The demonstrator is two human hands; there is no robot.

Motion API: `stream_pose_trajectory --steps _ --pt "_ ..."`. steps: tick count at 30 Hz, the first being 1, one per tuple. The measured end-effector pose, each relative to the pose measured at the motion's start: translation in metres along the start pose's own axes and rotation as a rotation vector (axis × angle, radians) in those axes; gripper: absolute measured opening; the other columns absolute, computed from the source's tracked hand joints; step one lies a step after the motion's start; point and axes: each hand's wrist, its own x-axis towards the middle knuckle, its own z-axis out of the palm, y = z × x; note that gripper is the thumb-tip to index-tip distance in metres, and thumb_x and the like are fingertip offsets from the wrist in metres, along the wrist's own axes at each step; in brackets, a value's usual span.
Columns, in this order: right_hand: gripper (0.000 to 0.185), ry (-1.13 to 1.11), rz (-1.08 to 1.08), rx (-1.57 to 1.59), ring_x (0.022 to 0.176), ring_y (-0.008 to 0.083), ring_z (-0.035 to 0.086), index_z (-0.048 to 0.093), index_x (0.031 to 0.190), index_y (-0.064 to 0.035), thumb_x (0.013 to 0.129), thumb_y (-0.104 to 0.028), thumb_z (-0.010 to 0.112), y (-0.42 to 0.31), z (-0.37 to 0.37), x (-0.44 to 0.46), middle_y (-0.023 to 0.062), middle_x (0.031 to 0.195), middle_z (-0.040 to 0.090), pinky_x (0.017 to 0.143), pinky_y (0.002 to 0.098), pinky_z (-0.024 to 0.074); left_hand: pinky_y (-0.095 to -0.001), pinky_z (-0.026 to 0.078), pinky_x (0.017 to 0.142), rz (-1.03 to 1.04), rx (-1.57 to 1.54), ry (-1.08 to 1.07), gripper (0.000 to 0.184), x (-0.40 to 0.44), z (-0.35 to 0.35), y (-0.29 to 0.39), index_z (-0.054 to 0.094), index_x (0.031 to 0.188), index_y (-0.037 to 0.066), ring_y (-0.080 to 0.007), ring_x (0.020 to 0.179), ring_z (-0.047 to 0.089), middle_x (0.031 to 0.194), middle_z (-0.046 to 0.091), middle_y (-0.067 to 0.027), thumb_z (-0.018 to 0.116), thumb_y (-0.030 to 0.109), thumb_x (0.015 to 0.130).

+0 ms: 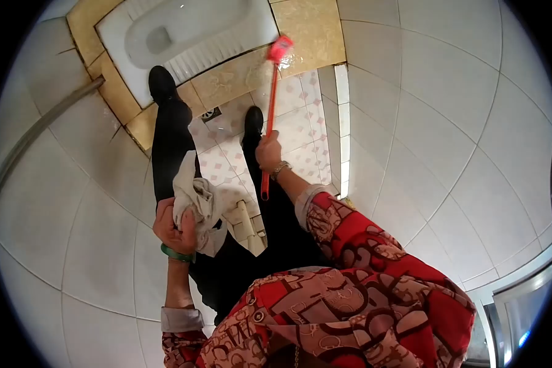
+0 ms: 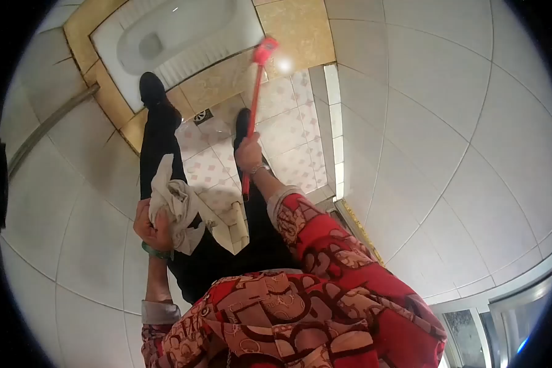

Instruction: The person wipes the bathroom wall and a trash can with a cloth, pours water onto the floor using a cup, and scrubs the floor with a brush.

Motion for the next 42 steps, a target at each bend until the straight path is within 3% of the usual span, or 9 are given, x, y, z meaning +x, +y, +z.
stream_pose_trajectory --steps 5,12,19,24,26,28,31,40,42 --pt "0.023 -0.31 -0.11 -0.064 0.071 0.0464 0.055 0.035 0.101 -0.0067 0.087 -0.024 0.041 -0.049 -0.004 -0.023 0.0288 0.074 0.057 0.065 0.055 0.0421 -0.0296 0.043 0.055 0.011 0.01 0.021 0.014 0.0 0.002 0.0 0.057 0.076 -0.004 -0.0258 0.062 0.055 0.078 0.057 -0.0151 0.055 0.009 0.07" --pt "0.018 0.159 -0.186 0.004 0.058 0.0455 0.053 0.037 0.092 0.0 0.088 -0.017 0.041 -0.04 -0.063 0.076 0.0284 0.063 0.054 0.05 0.0511 0.0419 -0.0298 0.042 0.054 0.017 0.053 0.016 0.015 0.0 0.001 0.001 0.057 0.076 -0.004 -0.0257 0.061 0.054 0.078 0.057 -0.015 0.055 0.009 0.069" --pt "0.02 -0.251 -0.475 -0.011 0.066 0.0491 0.051 0.036 0.096 -0.0038 0.087 -0.021 0.04 -0.073 -0.031 0.043 0.0306 0.069 0.053 0.057 0.0553 0.039 -0.0297 0.042 0.052 0.018 0.028 0.056 0.015 0.002 0.002 0.006 0.057 0.075 -0.004 -0.0258 0.06 0.054 0.078 0.057 -0.0151 0.056 0.01 0.069" --pt "0.021 0.157 -0.38 -0.153 0.065 0.0441 0.056 0.037 0.096 -0.0005 0.087 -0.019 0.04 -0.062 -0.091 0.121 0.0261 0.075 0.057 0.055 0.0507 0.045 -0.0304 0.041 0.05 -0.002 0.047 0.058 0.016 -0.003 0.0 -0.002 0.056 0.072 -0.003 -0.0262 0.058 0.053 0.077 0.057 -0.0149 0.055 0.012 0.069" --pt "0.02 0.079 0.057 -0.039 0.069 0.0393 0.059 0.038 0.095 0.0016 0.085 -0.016 0.042 -0.084 -0.121 0.149 0.0242 0.078 0.057 0.058 0.0457 0.0474 -0.0301 0.041 0.05 0.014 0.027 0.045 0.016 -0.001 -0.001 -0.002 0.056 0.073 -0.003 -0.026 0.058 0.053 0.077 0.057 -0.0151 0.055 0.012 0.069" --pt "0.018 -0.043 -0.441 -0.609 0.074 0.0361 0.059 0.047 0.088 0.0046 0.082 -0.012 0.045 -0.078 -0.109 0.165 0.0223 0.076 0.056 0.064 0.044 0.0486 -0.0301 0.041 0.05 0.011 0.024 0.058 0.017 0.001 -0.002 -0.002 0.056 0.074 -0.004 -0.026 0.058 0.053 0.077 0.057 -0.0152 0.055 0.012 0.069" --pt "0.024 0.027 -0.492 -0.463 0.079 0.042 0.057 0.044 0.096 0.0037 0.084 -0.016 0.04 -0.091 -0.057 0.138 0.027 0.082 0.057 0.069 0.0465 0.0468 -0.0299 0.041 0.051 -0.003 0.001 0.069 0.017 0.002 -0.005 0.001 0.057 0.075 -0.003 -0.0261 0.058 0.053 0.077 0.057 -0.0152 0.055 0.013 0.069" --pt "0.024 -0.028 0.001 0.041 0.066 0.0413 0.058 0.037 0.098 0.0043 0.086 -0.016 0.04 -0.169 -0.088 0.134 0.029 0.078 0.055 0.055 0.0439 0.05 -0.0293 0.043 0.054 -0.061 -0.029 0.088 0.018 0.006 -0.015 0.0 0.058 0.076 -0.003 -0.0265 0.062 0.055 0.079 0.057 -0.0142 0.055 0.012 0.066" --pt "0.024 -0.038 -0.189 -0.116 0.067 0.0404 0.059 0.037 0.098 0.0044 0.085 -0.015 0.04 -0.177 -0.064 0.165 0.0282 0.078 0.055 0.057 0.0435 0.0506 -0.0291 0.043 0.054 -0.064 -0.033 0.097 0.018 0.007 -0.017 -0.001 0.058 0.076 -0.003 -0.0261 0.061 0.055 0.079 0.057 -0.0143 0.055 0.012 0.066"
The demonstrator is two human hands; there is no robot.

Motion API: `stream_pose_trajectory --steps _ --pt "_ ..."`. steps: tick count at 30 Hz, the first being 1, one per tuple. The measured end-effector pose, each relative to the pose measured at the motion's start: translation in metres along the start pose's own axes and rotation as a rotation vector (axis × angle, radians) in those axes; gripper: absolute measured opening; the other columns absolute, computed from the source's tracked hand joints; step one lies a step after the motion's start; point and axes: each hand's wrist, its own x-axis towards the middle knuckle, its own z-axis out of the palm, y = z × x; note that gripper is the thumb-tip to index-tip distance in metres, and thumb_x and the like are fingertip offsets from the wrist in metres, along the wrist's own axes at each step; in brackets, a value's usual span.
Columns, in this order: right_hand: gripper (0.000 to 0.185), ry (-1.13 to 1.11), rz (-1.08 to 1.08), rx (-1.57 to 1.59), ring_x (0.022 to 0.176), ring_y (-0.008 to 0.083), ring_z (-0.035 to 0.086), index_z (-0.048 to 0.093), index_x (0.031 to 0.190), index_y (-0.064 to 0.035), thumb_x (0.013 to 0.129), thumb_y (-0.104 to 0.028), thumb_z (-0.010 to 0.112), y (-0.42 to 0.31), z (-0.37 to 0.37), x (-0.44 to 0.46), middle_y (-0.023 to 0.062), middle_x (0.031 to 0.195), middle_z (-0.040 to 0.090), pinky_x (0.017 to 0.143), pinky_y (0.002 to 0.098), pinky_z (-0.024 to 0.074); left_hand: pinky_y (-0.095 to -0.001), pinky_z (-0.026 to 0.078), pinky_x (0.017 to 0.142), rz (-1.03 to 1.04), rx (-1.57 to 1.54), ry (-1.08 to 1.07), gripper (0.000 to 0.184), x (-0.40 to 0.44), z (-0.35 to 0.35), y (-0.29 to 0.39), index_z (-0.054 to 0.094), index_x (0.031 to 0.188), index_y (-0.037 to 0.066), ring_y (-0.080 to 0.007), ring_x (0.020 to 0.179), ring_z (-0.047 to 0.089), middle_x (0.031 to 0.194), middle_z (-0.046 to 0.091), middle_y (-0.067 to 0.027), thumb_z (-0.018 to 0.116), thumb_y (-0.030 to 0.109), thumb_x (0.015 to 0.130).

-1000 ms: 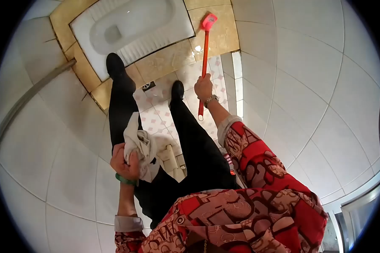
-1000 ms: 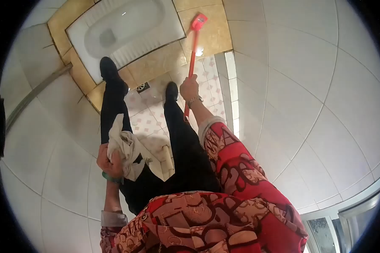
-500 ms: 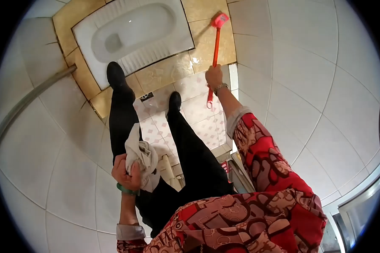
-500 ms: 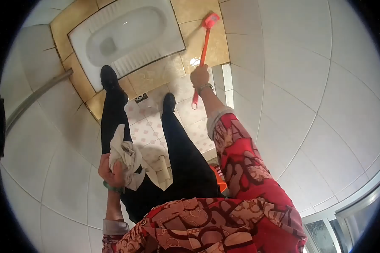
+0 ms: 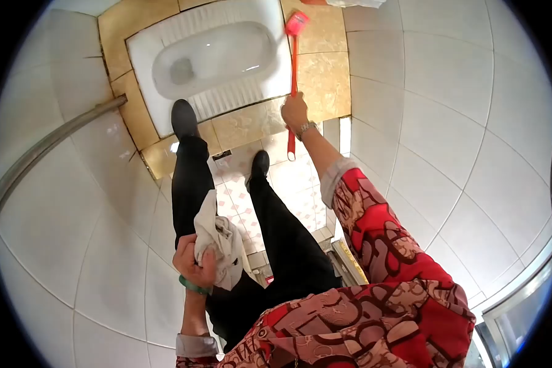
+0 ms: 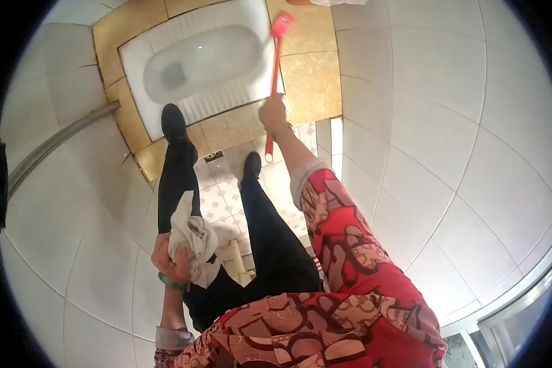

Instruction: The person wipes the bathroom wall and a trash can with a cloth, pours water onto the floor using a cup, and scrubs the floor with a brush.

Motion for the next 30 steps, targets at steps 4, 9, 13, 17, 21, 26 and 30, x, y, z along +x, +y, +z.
stream_pose_trajectory --steps 4,9,13,17,21,26,30 --pt "0.025 -0.183 -0.389 -0.213 0.075 0.0417 0.058 0.039 0.099 0.0002 0.084 -0.019 0.042 -0.06 -0.002 0.018 0.0285 0.084 0.057 0.069 0.0471 0.0475 -0.0282 0.042 0.051 0.018 -0.035 0.012 0.017 0.005 -0.005 0.001 0.056 0.073 -0.004 -0.025 0.059 0.054 0.078 0.057 -0.0147 0.055 0.01 0.065" --pt "0.027 0.019 -0.334 -0.197 0.076 0.0425 0.058 0.037 0.103 -0.002 0.085 -0.021 0.042 -0.085 -0.02 0.029 0.0271 0.078 0.059 0.068 0.0498 0.0462 -0.0287 0.043 0.053 -0.008 -0.058 0.047 0.018 0.012 -0.012 0.008 0.057 0.074 -0.004 -0.0257 0.06 0.055 0.078 0.057 -0.0149 0.056 0.012 0.065" --pt "0.03 0.003 -0.116 -0.112 0.077 0.0411 0.059 0.034 0.101 0.0046 0.086 -0.02 0.041 -0.106 -0.02 0.069 0.0283 0.081 0.058 0.068 0.0469 0.048 -0.0302 0.044 0.054 -0.013 -0.111 0.051 0.02 0.013 -0.018 -0.001 0.057 0.076 -0.005 -0.028 0.061 0.055 0.078 0.057 -0.0158 0.057 0.012 0.066" --pt "0.025 -0.221 -0.417 -0.502 0.076 0.0416 0.058 0.034 0.102 0.0005 0.086 -0.017 0.041 -0.098 -0.011 0.014 0.0275 0.079 0.058 0.064 0.0492 0.0459 -0.0296 0.044 0.054 -0.084 -0.199 0.018 0.017 0.012 -0.027 0.003 0.057 0.077 -0.005 -0.0281 0.062 0.055 0.08 0.056 -0.0159 0.057 0.008 0.066" --pt "0.021 -0.228 -0.432 -0.47 0.07 0.0426 0.058 0.038 0.098 -0.0022 0.087 -0.02 0.041 -0.065 -0.024 -0.049 0.0262 0.072 0.058 0.062 0.0497 0.0453 -0.0292 0.043 0.053 -0.005 -0.184 0.036 0.016 -0.004 -0.024 -0.009 0.057 0.078 -0.005 -0.0264 0.062 0.055 0.08 0.056 -0.0156 0.058 0.006 0.067" --pt "0.024 0.035 -0.342 -0.352 0.069 0.044 0.057 0.043 0.093 -0.0002 0.086 -0.023 0.041 0.03 -0.026 -0.097 0.028 0.07 0.057 0.059 0.0507 0.0445 -0.0283 0.044 0.054 0.066 -0.255 0.135 0.014 -0.034 0.004 -0.037 0.058 0.076 -0.005 -0.0263 0.061 0.055 0.079 0.057 -0.0165 0.059 0.007 0.068" --pt "0.024 0.102 -0.102 -0.187 0.059 0.0353 0.059 0.049 0.082 0.0026 0.082 -0.021 0.046 0.117 -0.029 -0.119 0.0237 0.071 0.057 0.05 0.043 0.0478 -0.0293 0.043 0.055 0.145 -0.259 0.168 0.014 -0.075 0.039 -0.059 0.057 0.074 -0.005 -0.0252 0.063 0.054 0.076 0.056 -0.0167 0.059 0.009 0.071"
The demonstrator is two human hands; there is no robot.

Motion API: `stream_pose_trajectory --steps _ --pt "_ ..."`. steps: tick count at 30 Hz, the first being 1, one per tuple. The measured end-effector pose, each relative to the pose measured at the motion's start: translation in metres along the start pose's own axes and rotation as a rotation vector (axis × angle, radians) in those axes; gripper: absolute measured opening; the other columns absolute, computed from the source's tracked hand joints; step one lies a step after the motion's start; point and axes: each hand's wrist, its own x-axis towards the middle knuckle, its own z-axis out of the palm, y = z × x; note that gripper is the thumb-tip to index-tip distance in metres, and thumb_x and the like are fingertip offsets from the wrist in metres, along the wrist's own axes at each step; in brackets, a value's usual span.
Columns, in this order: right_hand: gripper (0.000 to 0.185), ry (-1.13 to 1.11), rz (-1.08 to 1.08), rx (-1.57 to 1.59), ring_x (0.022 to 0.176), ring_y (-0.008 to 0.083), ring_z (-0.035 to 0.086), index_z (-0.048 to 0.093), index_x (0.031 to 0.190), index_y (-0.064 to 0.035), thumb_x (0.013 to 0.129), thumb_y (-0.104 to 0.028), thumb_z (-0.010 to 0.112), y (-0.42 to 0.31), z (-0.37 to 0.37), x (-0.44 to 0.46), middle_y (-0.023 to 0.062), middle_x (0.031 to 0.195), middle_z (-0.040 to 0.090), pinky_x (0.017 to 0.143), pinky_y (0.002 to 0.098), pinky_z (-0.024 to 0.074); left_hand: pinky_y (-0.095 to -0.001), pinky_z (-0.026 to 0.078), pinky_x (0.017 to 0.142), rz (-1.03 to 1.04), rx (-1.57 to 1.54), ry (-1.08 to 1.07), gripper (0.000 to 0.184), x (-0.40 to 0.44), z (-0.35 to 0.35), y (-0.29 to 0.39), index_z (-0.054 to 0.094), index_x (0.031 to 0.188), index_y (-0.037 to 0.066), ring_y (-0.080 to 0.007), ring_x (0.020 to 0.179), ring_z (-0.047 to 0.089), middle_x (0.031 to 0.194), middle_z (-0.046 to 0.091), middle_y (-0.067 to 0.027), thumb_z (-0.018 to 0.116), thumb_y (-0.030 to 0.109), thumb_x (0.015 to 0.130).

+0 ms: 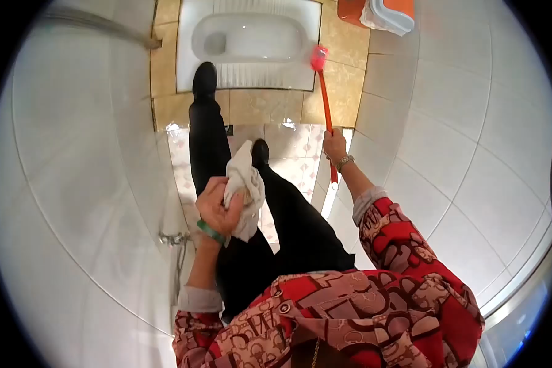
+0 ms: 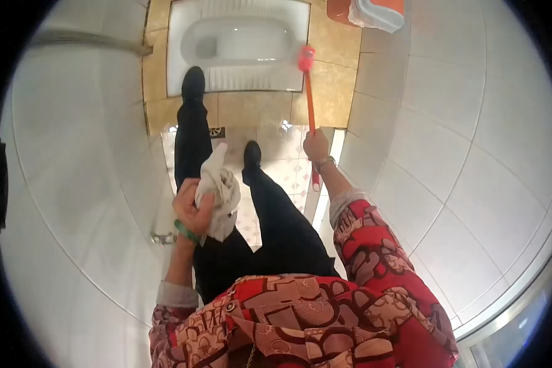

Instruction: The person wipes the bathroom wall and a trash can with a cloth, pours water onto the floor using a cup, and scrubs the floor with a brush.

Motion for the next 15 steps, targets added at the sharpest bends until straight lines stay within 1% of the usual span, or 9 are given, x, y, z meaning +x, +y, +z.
stream_pose_trajectory --steps 1,3,5,6,9,10,12,13,15 --pt "0.021 -0.076 0.145 0.042 0.053 0.0287 0.059 0.048 0.085 0.0028 0.081 -0.017 0.046 0.007 -0.006 -0.011 0.0178 0.069 0.057 0.041 0.0375 0.0461 -0.0291 0.042 0.055 -0.012 -0.009 0.011 0.015 -0.013 0.003 0.0 0.057 0.074 -0.005 -0.0238 0.063 0.054 0.076 0.056 -0.0163 0.058 0.01 0.072" --pt "0.018 -0.096 0.337 0.353 0.05 0.0248 0.058 0.046 0.089 0.0025 0.081 -0.014 0.046 0.017 -0.012 -0.031 0.0142 0.067 0.056 0.035 0.0327 0.043 -0.0285 0.04 0.055 -0.123 -0.123 0.139 0.016 -0.047 0.006 0.012 0.056 0.074 -0.005 -0.0216 0.062 0.052 0.075 0.056 -0.0151 0.057 0.011 0.073" --pt "0.016 -0.18 0.343 0.497 0.047 0.0211 0.055 0.044 0.092 0.0009 0.08 -0.01 0.046 0.036 -0.011 -0.035 0.0114 0.063 0.052 0.035 0.0323 0.0417 -0.026 0.036 0.055 -0.194 -0.339 0.331 0.02 -0.074 0.006 0.028 0.055 0.072 -0.006 -0.0157 0.062 0.048 0.075 0.056 -0.0105 0.056 0.014 0.077" --pt "0.011 -0.208 0.311 0.603 0.042 0.0166 0.048 0.043 0.079 -0.0034 0.081 -0.013 0.048 0.042 -0.009 -0.038 0.0069 0.057 0.048 0.035 0.0324 0.038 -0.0258 0.036 0.055 -0.203 -0.356 0.362 0.021 -0.089 0.006 0.033 0.055 0.074 -0.006 -0.0144 0.062 0.047 0.074 0.055 -0.0094 0.055 0.015 0.078" --pt "0.01 -0.276 0.307 0.533 0.043 0.016 0.047 0.045 0.078 -0.0059 0.08 -0.014 0.05 0.047 0.016 -0.035 0.0054 0.057 0.048 0.037 0.0322 0.0382 -0.025 0.035 0.056 -0.275 -0.375 0.423 0.021 -0.128 0.016 0.036 0.054 0.079 -0.005 -0.0103 0.064 0.043 0.072 0.051 -0.0059 0.051 0.016 0.081" --pt "0.009 -0.453 -0.197 0.007 0.045 0.0169 0.047 0.047 0.079 -0.0068 0.078 -0.015 0.052 0.08 0.057 -0.014 0.006 0.058 0.05 0.039 0.0326 0.0387 -0.0245 0.035 0.056 -0.319 -0.388 0.449 0.02 -0.137 0.02 0.037 0.054 0.08 -0.005 -0.0095 0.064 0.042 0.072 0.051 -0.0046 0.05 0.015 0.081" --pt "0.01 -0.589 -0.702 -0.526 0.047 0.0177 0.048 0.049 0.079 -0.0077 0.077 -0.016 0.055 0.092 0.124 -0.02 0.0065 0.059 0.052 0.041 0.0331 0.0392 -0.0232 0.035 0.057 -0.446 -0.409 0.514 0.018 -0.16 0.025 0.032 0.053 0.081 -0.004 -0.0081 0.064 0.041 0.072 0.051 -0.0014 0.049 0.013 0.082" --pt "0.015 -0.53 -0.93 -0.731 0.054 0.0268 0.052 0.048 0.085 -0.0022 0.077 -0.015 0.052 0.06 0.15 -0.051 0.0135 0.06 0.053 0.047 0.0417 0.0412 -0.0227 0.036 0.059 -0.453 -0.468 0.515 0.018 -0.169 0.028 0.029 0.054 0.082 -0.005 -0.008 0.066 0.043 0.073 0.053 -0.0013 0.048 0.012 0.082" --pt "0.023 -0.37 -0.465 -0.19 0.069 0.0413 0.057 0.046 0.092 0.0052 0.082 -0.016 0.045 -0.019 0.146 -0.128 0.024 0.066 0.055 0.057 0.0519 0.0437 -0.022 0.038 0.061 -0.554 -0.516 0.578 0.018 -0.183 0.036 0.033 0.057 0.085 -0.005 -0.0078 0.068 0.046 0.074 0.055 -0.0022 0.048 0.011 0.082"
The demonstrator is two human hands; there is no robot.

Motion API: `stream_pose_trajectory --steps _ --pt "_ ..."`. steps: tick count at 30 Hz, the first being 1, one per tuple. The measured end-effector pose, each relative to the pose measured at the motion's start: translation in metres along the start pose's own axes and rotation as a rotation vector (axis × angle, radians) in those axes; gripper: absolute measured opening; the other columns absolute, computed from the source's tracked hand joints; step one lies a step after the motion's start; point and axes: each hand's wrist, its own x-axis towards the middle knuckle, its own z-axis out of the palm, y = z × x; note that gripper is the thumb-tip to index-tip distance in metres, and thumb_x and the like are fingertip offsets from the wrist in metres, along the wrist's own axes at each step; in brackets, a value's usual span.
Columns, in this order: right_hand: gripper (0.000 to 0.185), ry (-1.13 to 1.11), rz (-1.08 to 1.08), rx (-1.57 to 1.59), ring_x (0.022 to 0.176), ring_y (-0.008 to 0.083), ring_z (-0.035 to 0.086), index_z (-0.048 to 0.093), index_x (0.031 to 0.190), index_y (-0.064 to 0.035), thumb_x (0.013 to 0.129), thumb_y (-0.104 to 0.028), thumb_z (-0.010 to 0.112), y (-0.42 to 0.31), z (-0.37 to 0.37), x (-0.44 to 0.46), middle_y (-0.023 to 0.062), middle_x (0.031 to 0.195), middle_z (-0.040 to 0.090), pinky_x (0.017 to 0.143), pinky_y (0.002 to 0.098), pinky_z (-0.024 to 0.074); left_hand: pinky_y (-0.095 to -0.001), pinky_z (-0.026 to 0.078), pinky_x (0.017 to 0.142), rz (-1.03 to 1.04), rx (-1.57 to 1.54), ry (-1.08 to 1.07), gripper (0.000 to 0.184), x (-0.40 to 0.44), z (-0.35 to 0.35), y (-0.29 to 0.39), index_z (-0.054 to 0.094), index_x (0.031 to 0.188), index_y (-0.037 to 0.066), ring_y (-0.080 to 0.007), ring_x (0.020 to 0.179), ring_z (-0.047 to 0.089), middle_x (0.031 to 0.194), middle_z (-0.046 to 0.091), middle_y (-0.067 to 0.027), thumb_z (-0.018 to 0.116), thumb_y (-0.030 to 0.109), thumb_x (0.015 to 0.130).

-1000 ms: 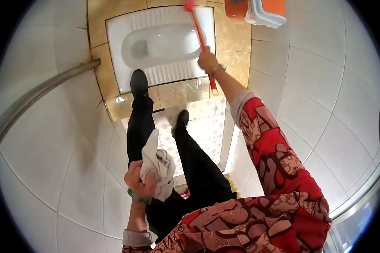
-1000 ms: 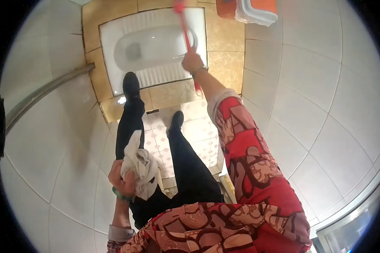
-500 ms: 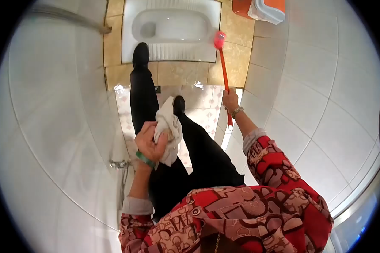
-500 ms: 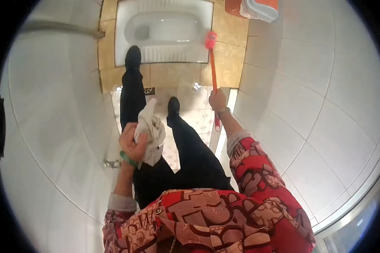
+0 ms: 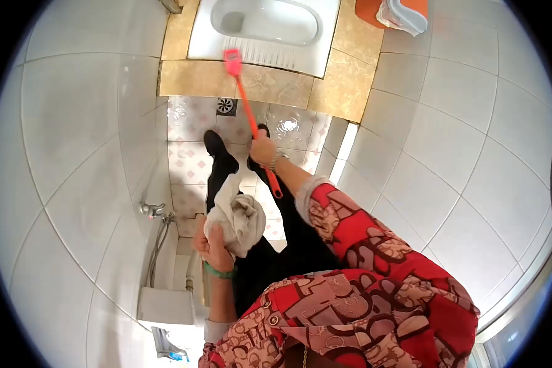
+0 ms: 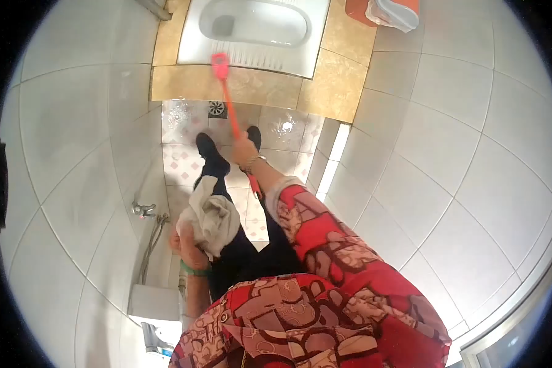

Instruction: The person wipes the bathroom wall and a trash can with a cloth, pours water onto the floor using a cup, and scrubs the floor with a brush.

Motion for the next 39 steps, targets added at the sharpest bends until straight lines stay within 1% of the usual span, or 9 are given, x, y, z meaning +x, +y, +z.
stream_pose_trajectory --steps 6,9,12,16,23,27,30,33,39 --pt "0.02 0.43 -0.23 -0.024 0.056 0.0359 0.057 0.039 0.094 0.0 0.084 -0.016 0.044 0.026 -0.025 0.037 0.023 0.066 0.054 0.044 0.0432 0.045 -0.0248 0.044 0.063 -0.244 -0.209 0.063 0.022 0.001 -0.019 -0.012 0.059 0.089 -0.005 -0.0114 0.07 0.054 0.079 0.059 -0.005 0.05 0.013 0.082" --pt "0.02 0.208 0.537 0.51 0.049 0.0243 0.054 0.049 0.08 0.0011 0.085 -0.017 0.043 -0.019 -0.058 0.048 0.0151 0.063 0.053 0.035 0.0346 0.0411 -0.0259 0.046 0.063 -0.281 -0.211 0.129 0.023 0.006 -0.029 -0.012 0.059 0.087 -0.005 -0.0131 0.07 0.056 0.08 0.06 -0.0062 0.051 0.016 0.082" --pt "0.021 -0.003 -0.228 -0.113 0.064 0.0297 0.054 0.056 0.075 0.001 0.08 -0.017 0.047 -0.048 0.011 0.048 0.018 0.076 0.054 0.057 0.0385 0.0455 -0.0254 0.045 0.061 -0.353 -0.286 0.192 0.023 0.013 -0.042 -0.017 0.059 0.085 -0.003 -0.0125 0.068 0.056 0.079 0.059 -0.0061 0.052 0.018 0.082" --pt "0.02 -0.233 -0.457 -0.416 0.078 0.0349 0.056 0.063 0.076 -0.0017 0.076 -0.017 0.05 -0.096 0.04 0.045 0.0221 0.093 0.056 0.071 0.0371 0.0466 -0.0252 0.045 0.059 -0.377 -0.253 0.219 0.021 0.014 -0.057 -0.007 0.058 0.08 -0.001 -0.0117 0.065 0.054 0.075 0.057 -0.0044 0.051 0.019 0.082" --pt "0.041 -0.055 0.152 -0.118 0.07 0.0423 0.058 0.027 0.114 0.0051 0.079 -0.009 0.044 0.084 -0.04 -0.022 0.0245 0.067 0.056 0.062 0.0511 0.0454 -0.0254 0.044 0.059 -0.463 -0.336 0.269 0.022 0.021 -0.063 -0.014 0.055 0.071 0.002 -0.0109 0.065 0.051 0.069 0.053 -0.0019 0.048 0.02 0.083" --pt "0.02 0.028 0.02 -0.486 0.065 0.0338 0.058 0.06 0.072 0.0025 0.075 -0.013 0.047 0.108 -0.045 -0.03 0.0222 0.089 0.051 0.061 0.041 0.0499 -0.0262 0.044 0.061 -0.472 -0.308 0.165 0.022 0.016 -0.065 -0.019 0.054 0.07 0.003 -0.0114 0.068 0.052 0.071 0.054 -0.0024 0.048 0.019 0.083" --pt "0.016 -0.182 -0.243 -1.039 0.067 0.0226 0.051 0.059 0.072 -0.0031 0.075 -0.017 0.053 0.088 0.024 0.003 0.0117 0.067 0.055 0.062 0.0348 0.0452 -0.026 0.044 0.062 -0.511 -0.428 0.205 0.022 0.006 -0.075 -0.048 0.057 0.074 0.002 -0.0121 0.07 0.053 0.073 0.056 -0.0035 0.048 0.02 0.083" --pt "0.015 -0.041 0.093 0.014 0.067 0.0246 0.052 0.056 0.081 -0.0049 0.08 -0.019 0.05 0.05 0.052 -0.002 0.0136 0.068 0.056 0.06 0.036 0.0433 -0.029 0.045 0.067 -0.542 -0.457 0.266 0.022 -0.003 -0.062 -0.051 0.057 0.08 0.002 -0.0151 0.076 0.055 0.08 0.057 -0.0056 0.049 0.022 0.083" --pt "0.022 0.074 -0.172 0.055 0.04 0.0237 0.048 0.043 0.09 -0.002 0.085 -0.023 0.044 0.058 -0.016 -0.026 0.0136 0.06 0.051 0.036 0.0353 0.0396 -0.0317 0.046 0.075 -0.631 -0.636 0.25 0.028 -0.03 -0.037 -0.058 0.056 0.088 0.0 -0.018 0.083 0.056 0.089 0.057 -0.0084 0.047 0.026 0.084"
